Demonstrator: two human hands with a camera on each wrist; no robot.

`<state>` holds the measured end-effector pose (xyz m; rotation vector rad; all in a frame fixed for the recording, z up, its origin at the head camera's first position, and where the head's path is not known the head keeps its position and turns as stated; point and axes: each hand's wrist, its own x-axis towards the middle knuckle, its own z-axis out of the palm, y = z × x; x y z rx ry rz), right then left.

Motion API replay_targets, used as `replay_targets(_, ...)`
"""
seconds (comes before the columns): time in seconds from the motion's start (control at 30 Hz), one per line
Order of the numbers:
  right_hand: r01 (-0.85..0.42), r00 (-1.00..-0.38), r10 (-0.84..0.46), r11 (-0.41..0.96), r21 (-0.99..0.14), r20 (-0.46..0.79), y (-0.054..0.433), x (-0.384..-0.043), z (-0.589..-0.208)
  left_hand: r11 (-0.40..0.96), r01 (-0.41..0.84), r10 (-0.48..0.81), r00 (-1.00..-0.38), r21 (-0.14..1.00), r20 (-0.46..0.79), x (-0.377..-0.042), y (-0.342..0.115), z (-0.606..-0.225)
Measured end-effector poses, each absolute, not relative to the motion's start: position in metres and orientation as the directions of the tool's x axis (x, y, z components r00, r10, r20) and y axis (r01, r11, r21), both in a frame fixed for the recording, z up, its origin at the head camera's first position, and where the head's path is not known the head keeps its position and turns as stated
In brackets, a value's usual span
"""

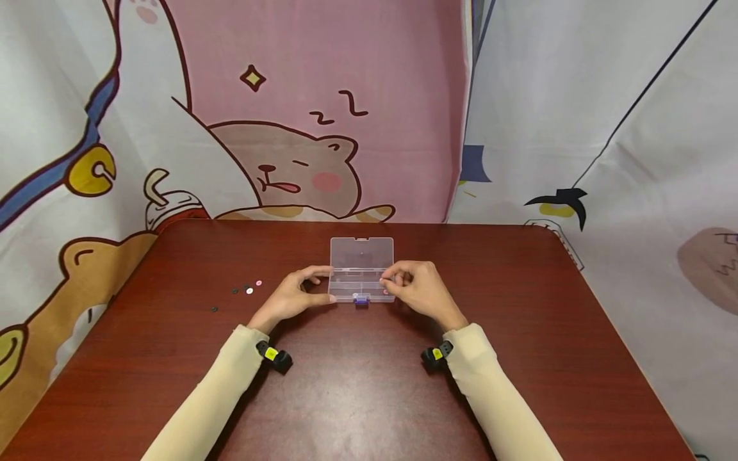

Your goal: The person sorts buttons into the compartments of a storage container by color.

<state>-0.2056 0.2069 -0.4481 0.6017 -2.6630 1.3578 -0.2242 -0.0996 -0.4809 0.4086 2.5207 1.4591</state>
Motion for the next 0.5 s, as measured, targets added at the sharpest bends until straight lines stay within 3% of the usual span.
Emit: replay_targets(0.5,-0.396,-0.915,-0.298,0.526,-0.753,0.273,0.2047,-0.2076,-0.4478,0.473,0.138,0.332,-0.943,0.87,-0.031,-0.2236,-0.0997,-0.4797)
